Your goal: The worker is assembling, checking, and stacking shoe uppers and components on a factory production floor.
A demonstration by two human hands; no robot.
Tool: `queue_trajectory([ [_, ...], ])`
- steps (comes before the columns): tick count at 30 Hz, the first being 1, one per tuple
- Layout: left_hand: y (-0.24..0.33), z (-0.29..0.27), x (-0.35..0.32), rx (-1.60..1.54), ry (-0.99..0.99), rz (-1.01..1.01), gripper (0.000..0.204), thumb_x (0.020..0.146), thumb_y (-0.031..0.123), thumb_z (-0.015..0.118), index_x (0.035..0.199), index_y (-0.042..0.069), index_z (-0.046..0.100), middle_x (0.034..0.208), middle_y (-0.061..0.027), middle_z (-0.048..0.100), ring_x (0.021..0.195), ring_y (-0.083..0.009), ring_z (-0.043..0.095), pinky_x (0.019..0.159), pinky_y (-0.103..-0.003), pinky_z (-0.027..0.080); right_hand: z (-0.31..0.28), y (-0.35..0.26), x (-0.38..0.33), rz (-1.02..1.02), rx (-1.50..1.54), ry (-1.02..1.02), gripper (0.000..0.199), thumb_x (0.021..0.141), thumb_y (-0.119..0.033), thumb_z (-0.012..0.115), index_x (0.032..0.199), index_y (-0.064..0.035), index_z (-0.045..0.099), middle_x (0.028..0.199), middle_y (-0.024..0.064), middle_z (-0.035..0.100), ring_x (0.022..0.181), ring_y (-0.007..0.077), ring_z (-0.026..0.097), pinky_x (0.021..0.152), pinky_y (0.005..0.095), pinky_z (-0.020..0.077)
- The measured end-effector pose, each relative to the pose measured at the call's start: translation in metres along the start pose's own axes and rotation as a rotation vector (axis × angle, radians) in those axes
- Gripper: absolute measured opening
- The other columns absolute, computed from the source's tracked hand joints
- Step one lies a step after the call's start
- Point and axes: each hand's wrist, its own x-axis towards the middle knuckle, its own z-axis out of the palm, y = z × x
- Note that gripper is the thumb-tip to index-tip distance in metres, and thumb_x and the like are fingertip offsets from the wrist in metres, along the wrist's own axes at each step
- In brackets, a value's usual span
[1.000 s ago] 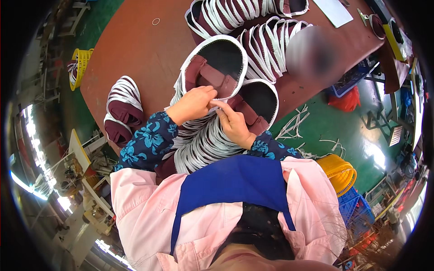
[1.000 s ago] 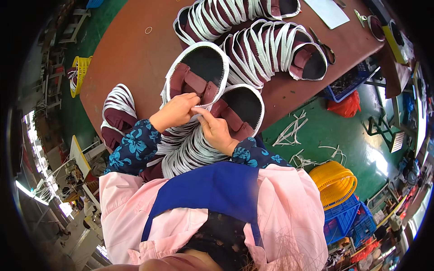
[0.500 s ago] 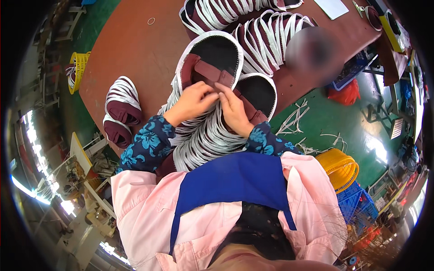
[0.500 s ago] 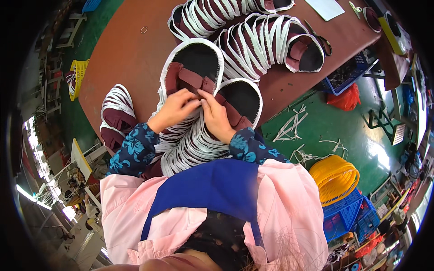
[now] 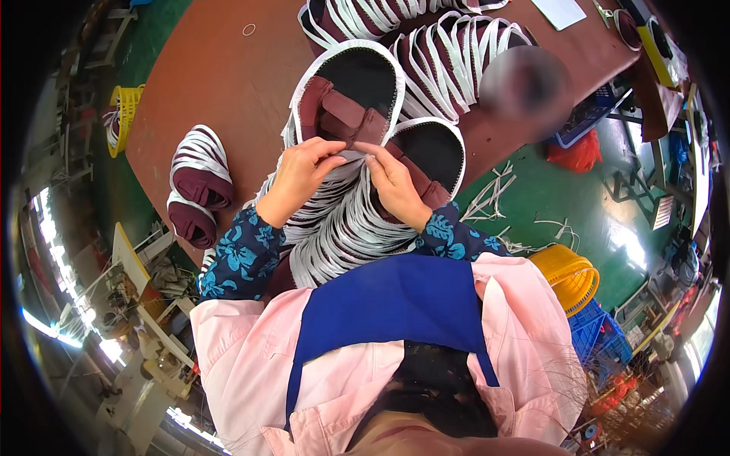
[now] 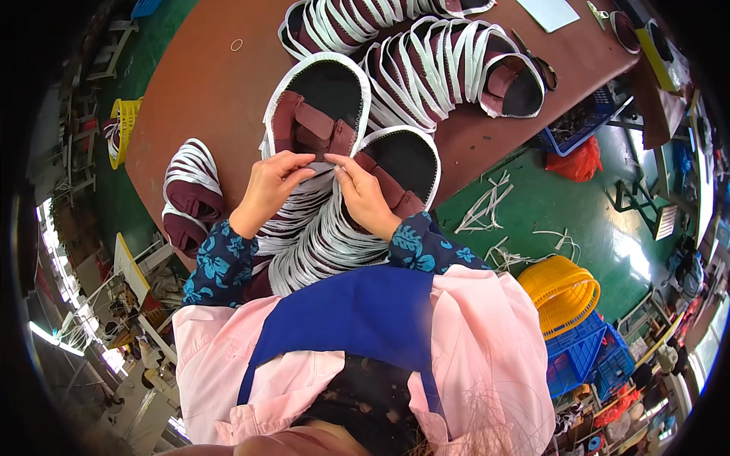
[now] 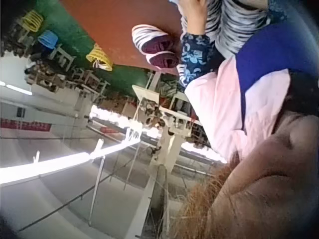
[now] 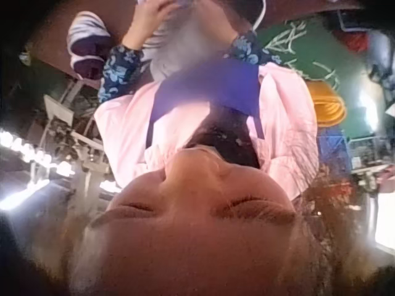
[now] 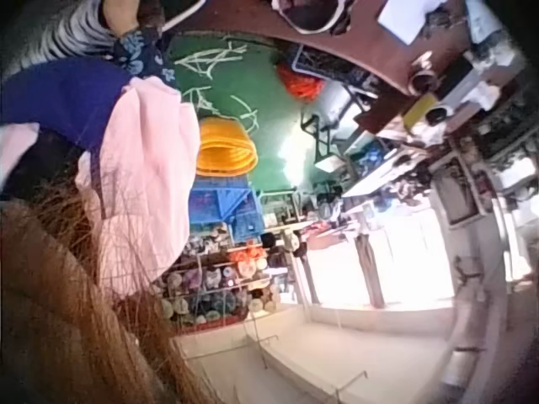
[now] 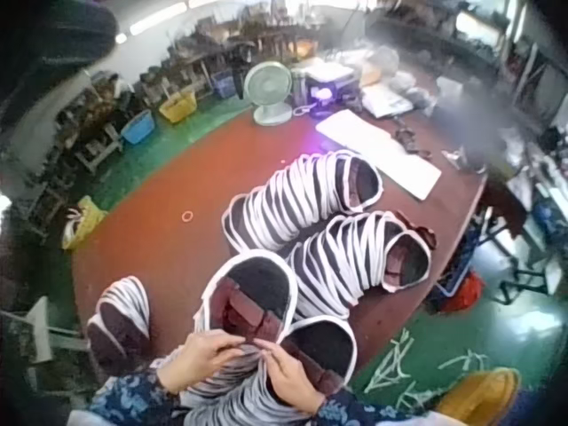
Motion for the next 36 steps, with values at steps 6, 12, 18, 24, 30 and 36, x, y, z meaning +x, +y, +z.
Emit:
queue_trajectory([
  [6,-0.017,0.005,0.002,0.041,-0.157,0.244,0.013,0.083,0.010,0.074,0.094,0.003,0.071,0.084,-0.0107,0.067,0.076,-0.0281,0.066,0.067,-0.036,0.052,-0.019,-0.028,-0.011,-0.199,0.190,0.117,0.029,0.107,-0.013,0.044,0.128,-0.0021,0.060,0.072,-0.0059,0.048,0.064,0.0021,0.042,0.058,0.0210,0.0362],
  [12,-0.017,0.011,-0.005,0.394,-0.251,0.800,0.018,0.075,0.013,0.067,0.093,0.013,0.069,0.107,0.0026,0.066,0.077,-0.0141,0.061,0.060,-0.027,0.053,-0.020,-0.068,0.029,-0.246,0.101,-0.051,0.027,0.106,-0.017,0.046,0.121,-0.0043,0.064,0.073,-0.0066,0.050,0.062,-0.0005,0.037,0.055,0.0188,0.0328],
  [18,-0.015,0.007,0.000,0.542,-0.322,0.877,0.019,0.078,0.015,0.062,0.097,0.012,0.068,0.107,-0.0001,0.065,0.087,-0.0164,0.062,0.064,-0.030,0.056,0.003,-0.064,0.064,-0.400,-0.350,-0.440,0.025,0.103,-0.015,0.046,0.113,-0.0015,0.065,0.100,0.0150,0.070,0.082,0.0233,0.064,0.079,0.0349,0.0511],
  [24,-0.028,0.014,0.001,0.019,-0.273,0.604,0.017,0.077,0.005,0.077,0.091,0.001,0.068,0.088,-0.0097,0.061,0.084,-0.0302,0.062,0.071,-0.039,0.051,0.001,-0.061,0.015,-0.465,-0.357,0.035,0.025,0.097,-0.015,0.059,0.120,-0.0062,0.061,0.092,0.0123,0.063,0.073,0.0261,0.065,0.068,0.0371,0.0523],
  [30,-0.026,0.024,-0.006,-0.056,-0.148,0.493,0.013,0.078,0.006,0.075,0.085,0.002,0.065,0.078,-0.0092,0.056,0.077,-0.0297,0.058,0.068,-0.039,0.049,0.003,-0.015,-0.042,-0.431,-0.744,0.145,0.016,0.088,-0.019,0.073,0.095,-0.0075,0.066,0.087,0.0098,0.061,0.071,0.0286,0.065,0.062,0.0377,0.0524],
  [36,-0.019,0.023,-0.002,0.243,-0.229,0.726,0.015,0.083,0.007,0.064,0.093,0.003,0.054,0.087,-0.0093,0.048,0.086,-0.0256,0.052,0.076,-0.035,0.047,-0.008,0.005,-0.026,-0.109,-0.257,0.137,0.013,0.092,-0.012,0.065,0.091,-0.0002,0.069,0.076,0.0126,0.065,0.064,0.0199,0.062,0.061,0.0332,0.0487],
])
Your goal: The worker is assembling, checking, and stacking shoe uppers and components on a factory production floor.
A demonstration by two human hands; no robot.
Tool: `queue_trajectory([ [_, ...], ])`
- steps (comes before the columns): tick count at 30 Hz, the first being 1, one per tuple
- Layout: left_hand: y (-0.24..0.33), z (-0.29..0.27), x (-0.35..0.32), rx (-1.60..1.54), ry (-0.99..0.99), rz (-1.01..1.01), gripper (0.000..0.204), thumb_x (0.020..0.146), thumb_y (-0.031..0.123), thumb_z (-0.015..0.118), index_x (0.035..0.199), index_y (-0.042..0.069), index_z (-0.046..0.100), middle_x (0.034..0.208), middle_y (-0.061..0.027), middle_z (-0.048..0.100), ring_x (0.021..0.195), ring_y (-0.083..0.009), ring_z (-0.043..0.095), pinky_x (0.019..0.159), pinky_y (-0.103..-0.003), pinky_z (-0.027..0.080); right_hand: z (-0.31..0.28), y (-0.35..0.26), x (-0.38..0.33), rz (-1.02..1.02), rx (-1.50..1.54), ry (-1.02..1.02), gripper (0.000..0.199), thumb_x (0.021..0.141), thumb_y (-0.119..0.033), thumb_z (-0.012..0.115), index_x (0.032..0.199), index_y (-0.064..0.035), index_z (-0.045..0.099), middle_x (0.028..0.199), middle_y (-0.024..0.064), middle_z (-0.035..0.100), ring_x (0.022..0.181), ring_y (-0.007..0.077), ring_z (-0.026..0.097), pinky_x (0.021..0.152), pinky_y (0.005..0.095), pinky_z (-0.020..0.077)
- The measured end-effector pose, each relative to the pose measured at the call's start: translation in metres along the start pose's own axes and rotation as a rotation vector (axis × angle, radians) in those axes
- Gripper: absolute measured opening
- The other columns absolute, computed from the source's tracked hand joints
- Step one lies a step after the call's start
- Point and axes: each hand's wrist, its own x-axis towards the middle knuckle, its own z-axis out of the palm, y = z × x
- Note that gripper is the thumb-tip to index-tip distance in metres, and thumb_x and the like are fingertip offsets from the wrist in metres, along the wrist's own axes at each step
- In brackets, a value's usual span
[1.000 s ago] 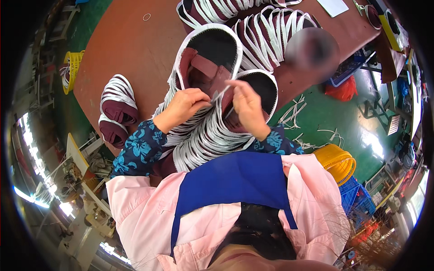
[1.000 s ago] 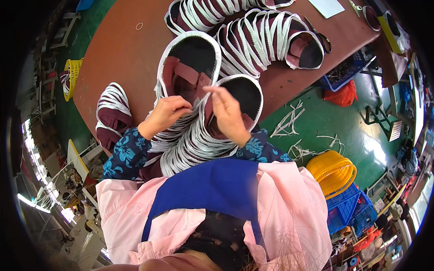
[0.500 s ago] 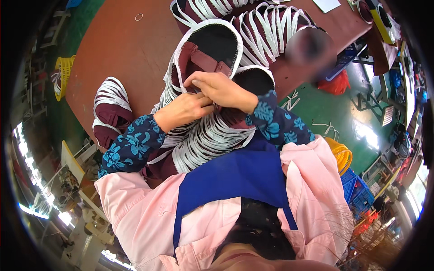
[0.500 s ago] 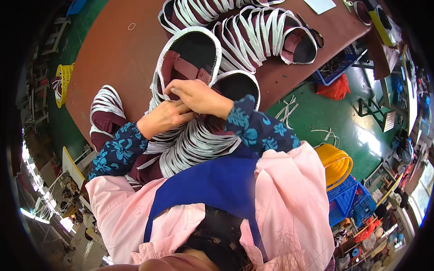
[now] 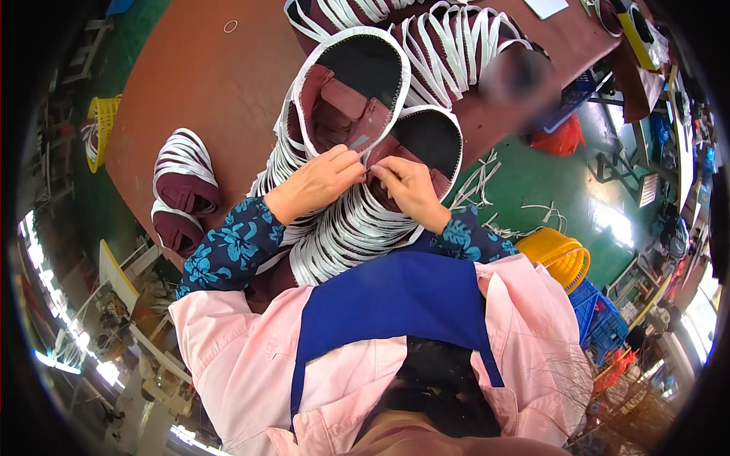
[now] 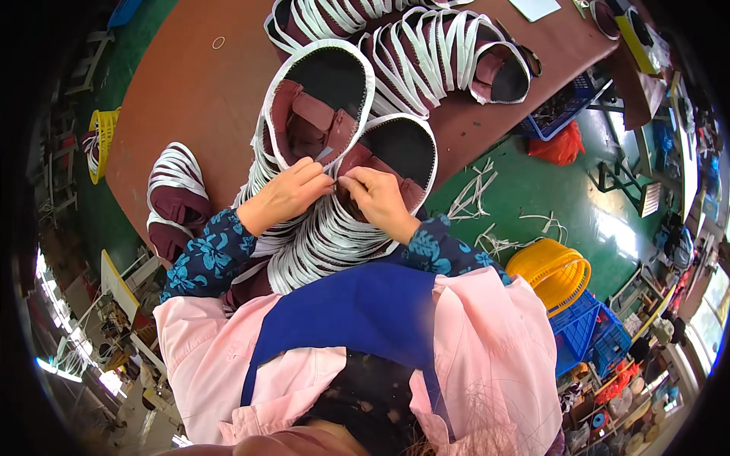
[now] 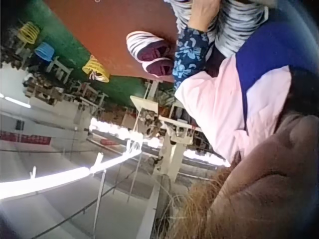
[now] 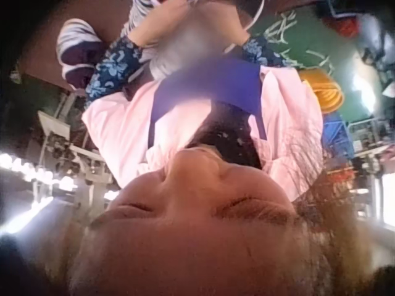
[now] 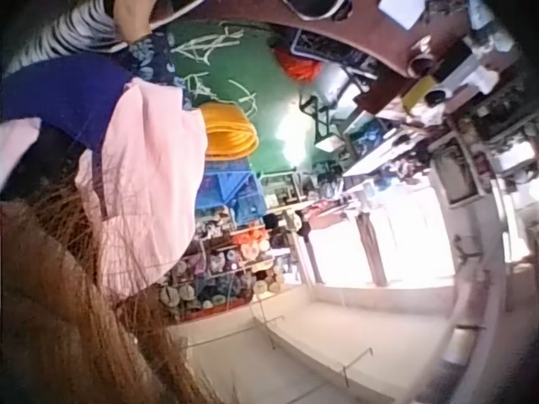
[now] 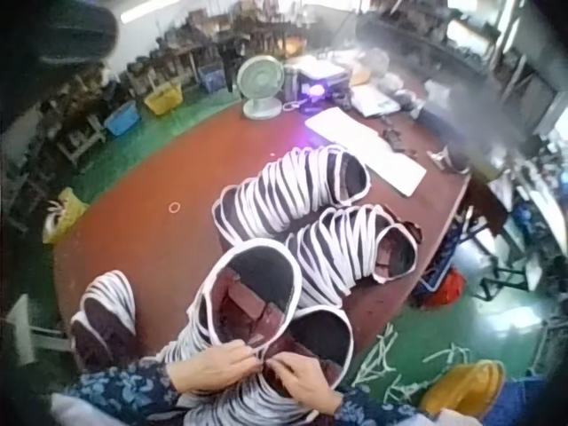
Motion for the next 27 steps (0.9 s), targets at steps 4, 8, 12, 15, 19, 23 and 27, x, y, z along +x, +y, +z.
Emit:
queue_trajectory([
  [4,-0.008,0.000,-0.005,0.261,-0.067,0.057,0.020,0.078,0.013,0.059,0.094,0.003,0.054,0.090,-0.0094,0.049,0.089,-0.0245,0.052,0.080,-0.035,0.046,0.011,0.007,0.014,0.202,0.154,-0.067,0.022,0.095,-0.018,0.061,0.091,0.0030,0.067,0.069,0.0116,0.060,0.067,0.0145,0.059,0.064,0.0312,0.0470],
  [8,-0.009,-0.004,-0.005,0.287,-0.040,0.147,0.017,0.080,0.012,0.060,0.094,0.003,0.056,0.091,-0.0089,0.051,0.088,-0.0246,0.053,0.080,-0.035,0.046,0.017,0.023,0.026,0.044,0.116,-0.054,0.030,0.095,-0.024,0.058,0.090,0.0054,0.063,0.077,0.0164,0.065,0.071,0.0220,0.062,0.071,0.0373,0.0482],
  [12,-0.003,-0.009,0.006,-0.036,-0.127,-0.035,0.017,0.090,0.016,0.064,0.083,0.002,0.058,0.082,-0.0112,0.055,0.083,-0.0298,0.054,0.074,-0.040,0.045,0.017,0.034,0.025,0.078,0.040,-0.150,0.025,0.095,-0.021,0.059,0.096,0.0031,0.064,0.081,0.0175,0.066,0.074,0.0300,0.063,0.071,0.0388,0.0490],
  [15,-0.018,-0.017,0.012,-0.367,-0.315,-0.180,0.019,0.091,0.017,0.063,0.082,0.000,0.059,0.077,-0.0147,0.056,0.079,-0.0318,0.055,0.073,-0.042,0.045,0.007,0.007,0.003,-0.224,-0.031,0.058,0.018,0.094,-0.016,0.062,0.105,-0.0033,0.067,0.079,0.0135,0.063,0.072,0.0323,0.062,0.068,0.0385,0.0492],
  [19,-0.026,-0.026,0.022,-0.697,-0.528,-0.415,0.018,0.093,0.014,0.058,0.087,-0.003,0.061,0.079,-0.0155,0.060,0.079,-0.0272,0.057,0.074,-0.037,0.045,-0.004,-0.007,0.000,-0.770,-0.361,-0.070,0.028,0.086,-0.011,0.067,0.113,-0.0153,0.069,0.077,0.0040,0.053,0.065,0.0219,0.058,0.061,0.0351,0.0480],
  [23,-0.028,-0.026,0.021,-0.787,-0.530,-0.458,0.015,0.091,0.011,0.058,0.089,-0.003,0.062,0.083,-0.0151,0.064,0.080,-0.0234,0.059,0.074,-0.035,0.047,-0.001,-0.002,0.014,-0.981,-0.589,-0.148,0.025,0.081,-0.009,0.067,0.105,-0.0147,0.067,0.081,0.0015,0.055,0.072,0.0184,0.060,0.062,0.0331,0.0482],
  [27,-0.018,-0.022,0.016,-0.502,-0.304,-0.432,0.009,0.088,0.007,0.063,0.090,-0.002,0.064,0.088,-0.0161,0.065,0.077,-0.0300,0.062,0.071,-0.038,0.049,0.008,-0.005,0.016,-0.961,-0.478,-0.037,0.012,0.082,-0.010,0.069,0.088,-0.0092,0.059,0.081,0.0041,0.055,0.072,0.0216,0.061,0.063,0.0356,0.0493],
])
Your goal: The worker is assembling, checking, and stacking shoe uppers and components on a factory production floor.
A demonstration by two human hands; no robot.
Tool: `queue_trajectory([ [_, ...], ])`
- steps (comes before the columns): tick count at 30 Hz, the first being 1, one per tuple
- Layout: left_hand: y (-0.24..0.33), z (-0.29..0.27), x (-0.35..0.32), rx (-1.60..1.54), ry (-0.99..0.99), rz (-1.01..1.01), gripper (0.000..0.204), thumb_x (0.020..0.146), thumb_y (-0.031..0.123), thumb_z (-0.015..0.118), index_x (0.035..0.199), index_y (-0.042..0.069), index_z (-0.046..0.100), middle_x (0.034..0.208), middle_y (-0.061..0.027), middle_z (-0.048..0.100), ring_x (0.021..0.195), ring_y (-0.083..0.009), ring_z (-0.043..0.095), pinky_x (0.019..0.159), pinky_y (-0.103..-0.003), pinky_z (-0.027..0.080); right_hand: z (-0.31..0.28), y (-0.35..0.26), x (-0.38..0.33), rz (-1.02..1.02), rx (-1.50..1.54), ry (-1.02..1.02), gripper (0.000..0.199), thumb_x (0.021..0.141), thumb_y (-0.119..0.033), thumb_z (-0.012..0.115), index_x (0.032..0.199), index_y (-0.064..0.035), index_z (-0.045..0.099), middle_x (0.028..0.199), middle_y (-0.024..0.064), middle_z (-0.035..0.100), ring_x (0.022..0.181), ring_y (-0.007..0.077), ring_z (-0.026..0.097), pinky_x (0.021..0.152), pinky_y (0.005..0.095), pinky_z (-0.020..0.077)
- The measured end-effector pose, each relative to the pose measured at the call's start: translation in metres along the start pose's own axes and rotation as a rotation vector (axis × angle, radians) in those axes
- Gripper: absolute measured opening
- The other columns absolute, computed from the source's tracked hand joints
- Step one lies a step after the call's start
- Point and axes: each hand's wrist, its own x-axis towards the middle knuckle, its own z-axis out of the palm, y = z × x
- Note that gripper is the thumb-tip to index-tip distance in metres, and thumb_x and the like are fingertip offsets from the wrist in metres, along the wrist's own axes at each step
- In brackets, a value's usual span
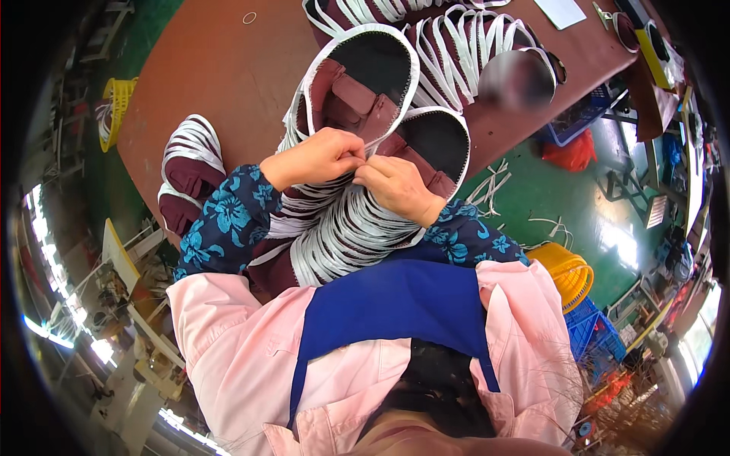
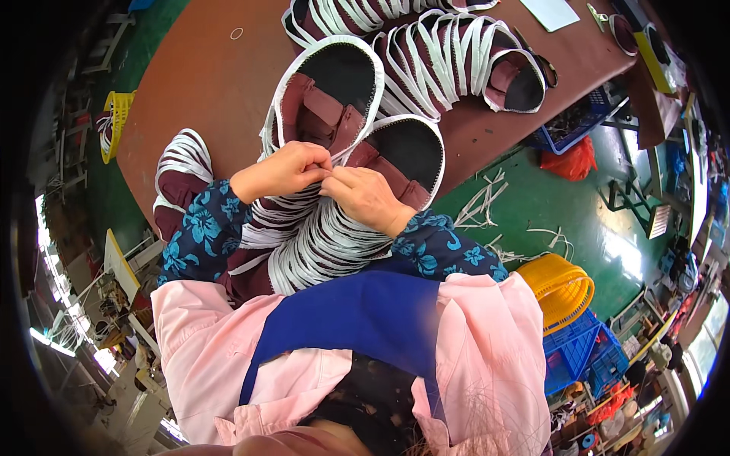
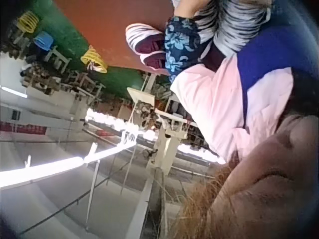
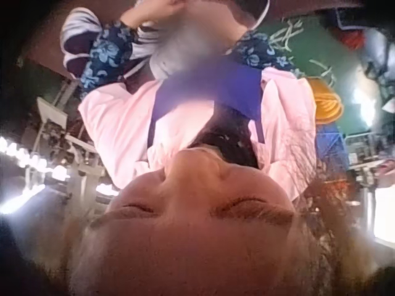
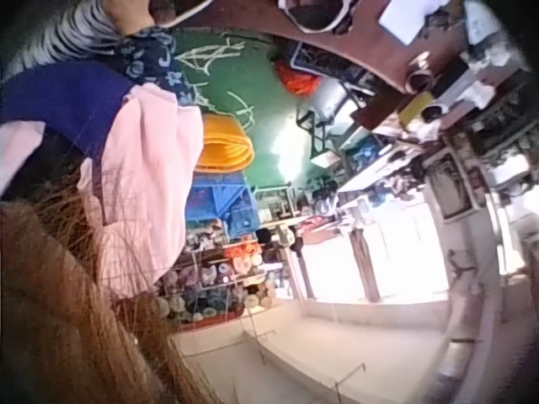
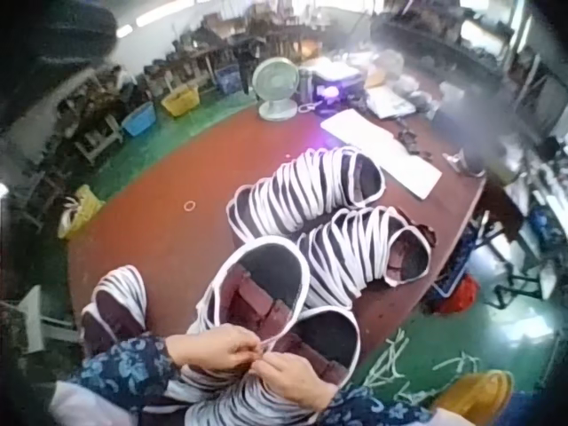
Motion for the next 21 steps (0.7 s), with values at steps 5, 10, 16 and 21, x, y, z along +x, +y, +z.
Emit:
queue_trajectory([
  [5,0.001,0.006,0.000,0.038,0.036,0.109,0.012,0.089,0.011,0.066,0.090,0.000,0.065,0.084,-0.0147,0.064,0.082,-0.0339,0.062,0.073,-0.041,0.048,-0.004,-0.012,-0.019,0.385,0.398,-0.036,0.004,0.093,-0.005,0.060,0.092,-0.0021,0.057,0.085,0.0113,0.052,0.072,0.0321,0.056,0.066,0.0386,0.0477],
  [10,-0.008,0.012,-0.009,0.225,0.254,0.232,0.012,0.091,0.014,0.066,0.089,0.003,0.064,0.082,-0.0116,0.060,0.083,-0.0321,0.057,0.075,-0.041,0.047,-0.044,-0.031,-0.046,0.513,0.465,-0.172,0.005,0.096,-0.003,0.054,0.092,0.0005,0.055,0.087,0.0133,0.049,0.082,0.0319,0.054,0.075,0.0377,0.0461],
  [16,0.018,0.016,-0.021,0.687,0.433,0.208,0.014,0.084,0.011,0.069,0.082,0.003,0.058,0.084,-0.0086,0.050,0.085,-0.0275,0.053,0.074,-0.038,0.048,-0.022,-0.021,0.006,0.146,0.436,0.021,0.014,0.103,-0.009,0.049,0.092,-0.0026,0.054,0.094,0.0112,0.058,0.079,0.0220,0.053,0.076,0.0328,0.0453],
  [21,0.017,0.000,-0.033,0.072,0.224,0.073,0.024,0.093,0.018,0.066,0.077,0.001,0.060,0.095,-0.0039,0.058,0.083,-0.0174,0.053,0.073,-0.030,0.046,0.007,-0.014,0.011,0.732,1.509,0.176,0.025,0.109,-0.026,0.044,0.095,-0.0069,0.051,0.066,-0.0059,0.037,0.058,0.0045,0.033,0.060,0.0230,0.0369],
])
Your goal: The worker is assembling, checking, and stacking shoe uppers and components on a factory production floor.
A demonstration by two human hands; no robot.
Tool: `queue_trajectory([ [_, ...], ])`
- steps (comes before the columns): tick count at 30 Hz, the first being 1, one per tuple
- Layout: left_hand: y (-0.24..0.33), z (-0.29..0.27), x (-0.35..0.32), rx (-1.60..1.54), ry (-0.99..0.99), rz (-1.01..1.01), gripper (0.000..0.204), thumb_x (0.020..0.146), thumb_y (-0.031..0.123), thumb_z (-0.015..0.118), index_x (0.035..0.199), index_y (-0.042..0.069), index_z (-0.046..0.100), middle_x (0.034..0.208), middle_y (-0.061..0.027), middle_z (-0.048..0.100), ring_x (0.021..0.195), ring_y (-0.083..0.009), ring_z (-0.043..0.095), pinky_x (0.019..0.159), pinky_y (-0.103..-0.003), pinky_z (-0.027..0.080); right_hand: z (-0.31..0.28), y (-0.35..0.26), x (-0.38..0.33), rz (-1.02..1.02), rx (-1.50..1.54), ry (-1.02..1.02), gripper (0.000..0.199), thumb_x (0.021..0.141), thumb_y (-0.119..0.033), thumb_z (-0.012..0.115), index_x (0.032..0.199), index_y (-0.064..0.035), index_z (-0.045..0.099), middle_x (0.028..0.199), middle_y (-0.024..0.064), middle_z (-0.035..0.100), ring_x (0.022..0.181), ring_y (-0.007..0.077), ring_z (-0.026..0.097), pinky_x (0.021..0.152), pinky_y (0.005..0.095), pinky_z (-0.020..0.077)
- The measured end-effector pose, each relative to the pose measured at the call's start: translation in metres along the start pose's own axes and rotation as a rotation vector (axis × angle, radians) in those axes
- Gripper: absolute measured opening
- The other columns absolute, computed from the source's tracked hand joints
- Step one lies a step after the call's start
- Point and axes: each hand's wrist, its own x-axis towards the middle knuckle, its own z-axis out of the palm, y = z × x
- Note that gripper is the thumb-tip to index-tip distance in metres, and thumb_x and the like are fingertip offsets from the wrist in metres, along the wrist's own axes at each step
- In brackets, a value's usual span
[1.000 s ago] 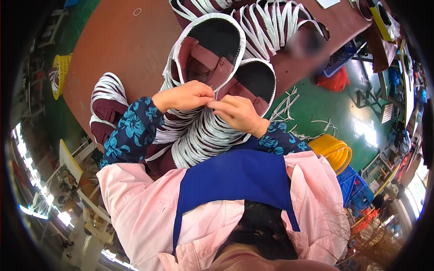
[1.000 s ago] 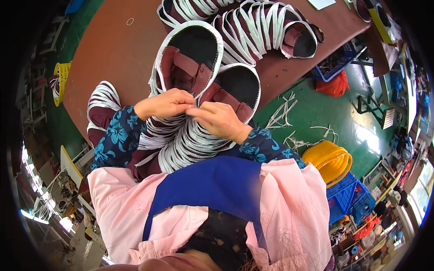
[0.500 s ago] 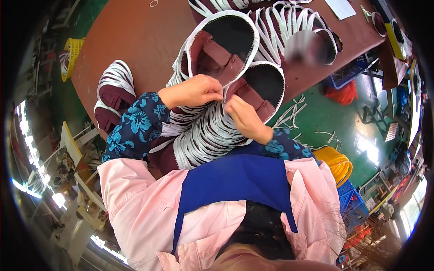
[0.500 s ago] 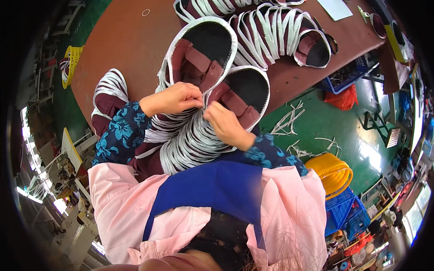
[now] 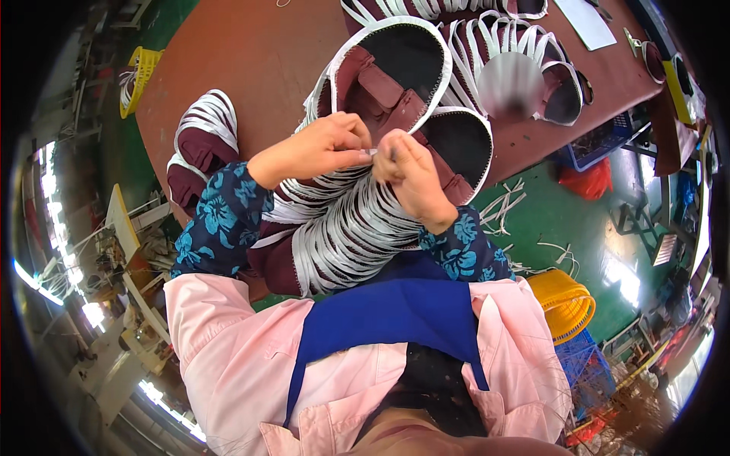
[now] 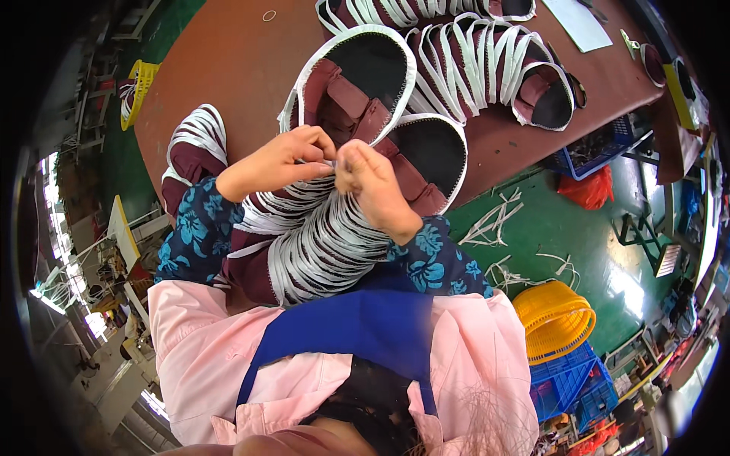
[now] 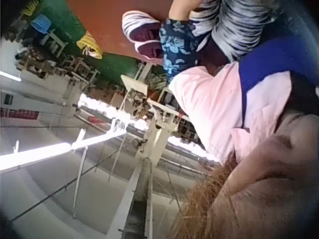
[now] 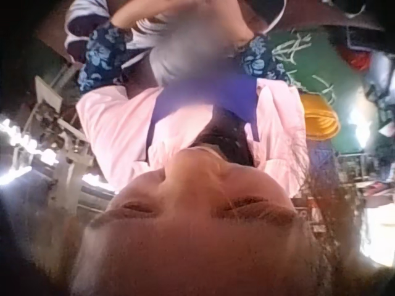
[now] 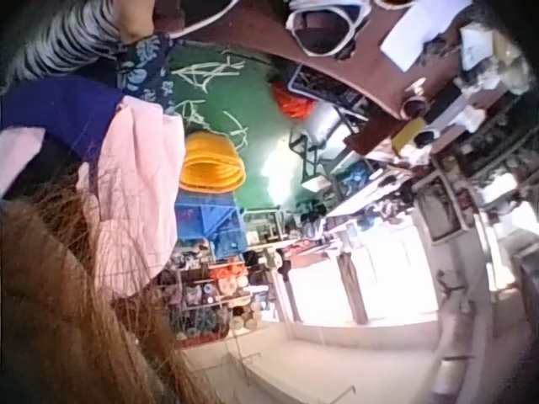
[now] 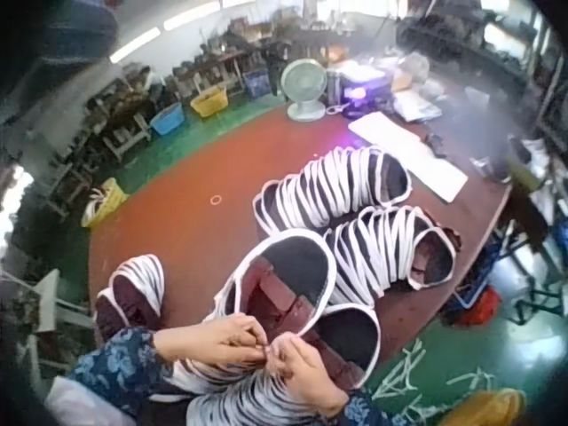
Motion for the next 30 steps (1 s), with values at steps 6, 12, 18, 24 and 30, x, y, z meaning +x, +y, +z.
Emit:
queue_trajectory([
  [6,0.003,0.033,-0.008,-1.074,0.166,-0.335,0.038,0.105,0.032,0.052,0.075,0.009,0.053,0.076,0.0020,0.051,0.076,-0.0086,0.049,0.074,-0.024,0.041,0.002,0.004,-0.017,-0.014,0.108,0.021,0.024,0.104,-0.020,0.056,0.124,-0.0080,0.053,0.104,-0.0029,0.062,0.064,0.0012,0.035,0.058,0.0178,0.0294],
  [12,0.026,0.045,0.007,-1.397,0.466,-0.274,0.048,0.105,0.032,0.052,0.064,0.017,0.033,0.059,0.0056,0.031,0.052,-0.0087,0.031,0.048,-0.025,0.026,0.074,-0.045,-0.046,0.054,-0.310,-0.098,0.020,0.102,-0.010,0.052,0.119,-0.0037,0.060,0.108,-0.0010,0.058,0.095,0.0054,0.050,0.083,0.0229,0.0425],
  [18,-0.040,0.022,0.010,-1.105,0.987,-0.352,0.031,0.103,0.028,0.055,0.078,0.014,0.043,0.056,0.0064,0.032,0.042,-0.0047,0.028,0.038,-0.024,0.020,0.030,-0.047,-0.141,0.282,-0.206,-0.090,0.014,0.100,-0.015,0.058,0.107,-0.0039,0.060,0.092,-0.0024,0.057,0.077,0.0033,0.045,0.065,0.0199,0.0345],
  [24,-0.020,0.003,0.026,-1.074,0.940,-0.295,0.031,0.104,0.025,0.053,0.076,0.014,0.044,0.055,0.0070,0.032,0.041,-0.0044,0.027,0.037,-0.025,0.019,0.064,-0.124,-0.185,0.444,-0.314,-0.066,0.009,0.098,-0.016,0.061,0.100,-0.0081,0.058,0.082,-0.0033,0.054,0.071,0.0056,0.045,0.068,0.0205,0.0352],
  [30,-0.063,0.039,0.044,-0.269,0.990,-0.174,0.027,0.104,0.021,0.052,0.082,0.007,0.057,0.053,0.0015,0.041,0.042,-0.0140,0.040,0.042,-0.030,0.031,-0.004,-0.090,-0.209,0.252,0.016,0.224,0.015,0.098,-0.018,0.060,0.092,-0.0089,0.049,0.064,-0.0028,0.041,0.062,0.0102,0.042,0.068,0.0291,0.0395],
])
